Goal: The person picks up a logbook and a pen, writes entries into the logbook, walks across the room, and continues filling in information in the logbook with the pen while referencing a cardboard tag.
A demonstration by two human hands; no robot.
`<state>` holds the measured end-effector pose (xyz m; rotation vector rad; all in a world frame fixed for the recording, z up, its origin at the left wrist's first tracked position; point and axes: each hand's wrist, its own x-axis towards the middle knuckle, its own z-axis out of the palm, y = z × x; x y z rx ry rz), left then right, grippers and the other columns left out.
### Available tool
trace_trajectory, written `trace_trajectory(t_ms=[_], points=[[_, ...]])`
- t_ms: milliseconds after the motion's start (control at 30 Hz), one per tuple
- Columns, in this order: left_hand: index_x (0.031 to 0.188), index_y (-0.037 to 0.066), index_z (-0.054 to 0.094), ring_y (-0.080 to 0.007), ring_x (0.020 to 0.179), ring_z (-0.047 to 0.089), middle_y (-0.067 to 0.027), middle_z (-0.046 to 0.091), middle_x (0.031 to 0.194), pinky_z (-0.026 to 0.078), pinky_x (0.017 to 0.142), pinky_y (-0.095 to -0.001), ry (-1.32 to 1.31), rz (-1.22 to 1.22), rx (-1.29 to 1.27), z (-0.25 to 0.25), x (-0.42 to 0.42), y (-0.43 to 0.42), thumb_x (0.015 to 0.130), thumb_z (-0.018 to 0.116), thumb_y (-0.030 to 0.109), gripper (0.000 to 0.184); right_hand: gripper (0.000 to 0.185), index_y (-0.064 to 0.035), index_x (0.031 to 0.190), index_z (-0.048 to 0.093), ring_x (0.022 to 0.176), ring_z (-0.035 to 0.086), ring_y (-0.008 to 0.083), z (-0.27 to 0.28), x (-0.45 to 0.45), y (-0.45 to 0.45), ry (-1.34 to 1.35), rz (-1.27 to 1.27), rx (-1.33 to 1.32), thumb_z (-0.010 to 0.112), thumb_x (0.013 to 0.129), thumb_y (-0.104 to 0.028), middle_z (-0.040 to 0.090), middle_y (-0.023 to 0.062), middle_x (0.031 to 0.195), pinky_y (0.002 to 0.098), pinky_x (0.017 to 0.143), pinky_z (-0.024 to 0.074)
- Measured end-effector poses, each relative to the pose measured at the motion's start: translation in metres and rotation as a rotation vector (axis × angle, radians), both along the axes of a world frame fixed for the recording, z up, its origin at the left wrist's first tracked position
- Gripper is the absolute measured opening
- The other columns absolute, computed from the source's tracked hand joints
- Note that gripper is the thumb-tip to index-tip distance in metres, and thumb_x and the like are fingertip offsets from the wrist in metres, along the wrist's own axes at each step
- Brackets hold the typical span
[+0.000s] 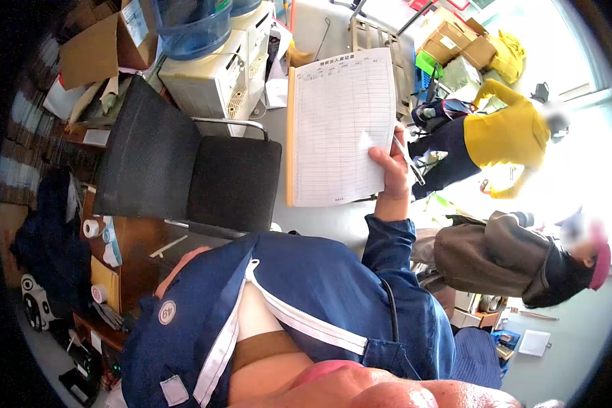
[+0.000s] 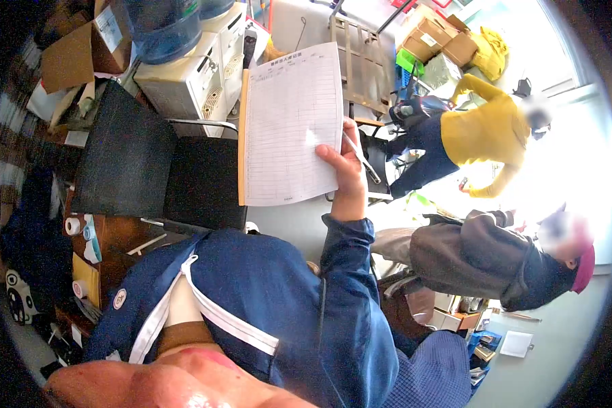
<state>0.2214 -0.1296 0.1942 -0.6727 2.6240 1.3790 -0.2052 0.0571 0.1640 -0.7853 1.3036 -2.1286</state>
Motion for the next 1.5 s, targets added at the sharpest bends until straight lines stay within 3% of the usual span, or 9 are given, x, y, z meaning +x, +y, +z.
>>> trace_trajectory(t_ms=[333, 533, 633, 1000, 1033, 1133, 1267, 1333, 1500], points=[[0.111, -0.004, 0.07, -0.0179, 0.094, 0.067, -0.0106, 0.073, 0.105, 0.053, 0.086, -0.0319, -0.001, 0.008, -0.107, -0.027, 0.017, -0.018, 0.096, 0.061, 0.006, 0.02, 0.061, -0.0098, 0.126, 0.049, 0.113, 0.059, 0.0228, 0.003, 0.004, 0.019, -0.04, -0.039, -0.027, 0.082, 0.075, -0.009, 0.063, 0.0111, 0.12, 0.0392, 0.101, 0.0456], [0.103, 0.0, 0.073, -0.0124, 0.089, 0.064, -0.0012, 0.07, 0.097, 0.052, 0.079, -0.0284, 0.124, 0.46, 0.391, -0.123, 0.028, -0.051, 0.097, 0.064, 0.015, 0.018, 0.066, -0.0092, 0.133, 0.047, 0.113, 0.059, 0.0232, 0.003, -0.008, 0.024, -0.01, -0.047, 0.015, 0.081, 0.076, -0.008, 0.063, 0.0119, 0.119, 0.0385, 0.101, 0.0458], [0.097, 0.0, 0.07, -0.0174, 0.08, 0.067, -0.0089, 0.072, 0.087, 0.053, 0.074, -0.0316, 0.223, 0.669, 0.441, -0.143, -0.001, -0.012, 0.099, 0.063, 0.018, 0.019, 0.062, -0.0076, 0.131, 0.049, 0.114, 0.058, 0.0227, 0.001, -0.008, 0.024, -0.004, -0.074, -0.031, 0.081, 0.077, -0.009, 0.063, 0.0123, 0.119, 0.0389, 0.102, 0.0451], [0.091, -0.001, 0.065, -0.027, 0.076, 0.067, -0.018, 0.069, 0.084, 0.052, 0.069, -0.0391, 0.099, 0.246, -0.176, -0.114, -0.038, -0.019, 0.1, 0.06, 0.023, 0.025, 0.058, -0.0058, 0.13, 0.05, 0.112, 0.06, 0.0207, -0.001, 0.004, 0.023, -0.042, -0.028, -0.042, 0.079, 0.08, -0.006, 0.064, 0.0109, 0.12, 0.0378, 0.101, 0.0468], [0.09, -0.002, 0.06, -0.0354, 0.075, 0.066, -0.0254, 0.064, 0.084, 0.049, 0.068, -0.0447, 0.04, 0.171, -0.223, -0.089, -0.06, -0.01, 0.101, 0.056, 0.025, 0.029, 0.059, -0.0059, 0.131, 0.049, 0.112, 0.059, 0.0202, -0.001, 0.008, 0.022, -0.062, -0.036, -0.023, 0.079, 0.08, -0.007, 0.064, 0.0104, 0.12, 0.0374, 0.101, 0.0466], [0.088, -0.001, 0.059, -0.0437, 0.086, 0.063, -0.0256, 0.064, 0.093, 0.05, 0.074, -0.0473, -0.18, -0.037, -0.186, -0.068, -0.073, -0.024, 0.103, 0.05, 0.032, 0.037, 0.06, -0.007, 0.131, 0.05, 0.115, 0.057, 0.0191, -0.014, 0.007, 0.019, -0.004, -0.024, -0.02, 0.081, 0.08, -0.008, 0.062, 0.0079, 0.121, 0.0357, 0.103, 0.0447], [0.1, -0.002, 0.065, -0.0218, 0.086, 0.065, -0.0133, 0.068, 0.089, 0.05, 0.078, -0.039, 0.161, 0.177, 0.019, -0.078, -0.033, -0.099, 0.104, 0.051, 0.025, 0.031, 0.062, -0.0068, 0.13, 0.049, 0.114, 0.058, 0.0206, -0.013, 0.018, 0.032, -0.04, -0.039, -0.047, 0.082, 0.078, -0.01, 0.063, 0.01, 0.12, 0.0375, 0.102, 0.0465], [0.132, 0.003, 0.058, -0.021, 0.096, 0.066, -0.0115, 0.068, 0.113, 0.052, 0.087, -0.0354, 0.366, 0.445, -0.007, -0.058, -0.032, -0.106, 0.106, 0.047, 0.015, 0.031, 0.06, -0.0069, 0.129, 0.049, 0.113, 0.059, 0.0215, -0.009, 0.024, 0.04, -0.083, -0.063, -0.071, 0.082, 0.079, -0.011, 0.063, 0.0111, 0.12, 0.038, 0.102, 0.0477], [0.147, 0.001, 0.049, -0.0203, 0.115, 0.063, -0.0142, 0.063, 0.133, 0.047, 0.103, -0.0327, 0.67, 0.552, 0.131, -0.12, -0.069, -0.094, 0.107, 0.039, 0.009, 0.042, 0.062, -0.0074, 0.13, 0.048, 0.113, 0.059, 0.0225, 0.003, 0.048, 0.039, -0.148, -0.111, -0.089, 0.08, 0.078, -0.013, 0.059, 0.0131, 0.122, 0.0381, 0.101, 0.0487]])
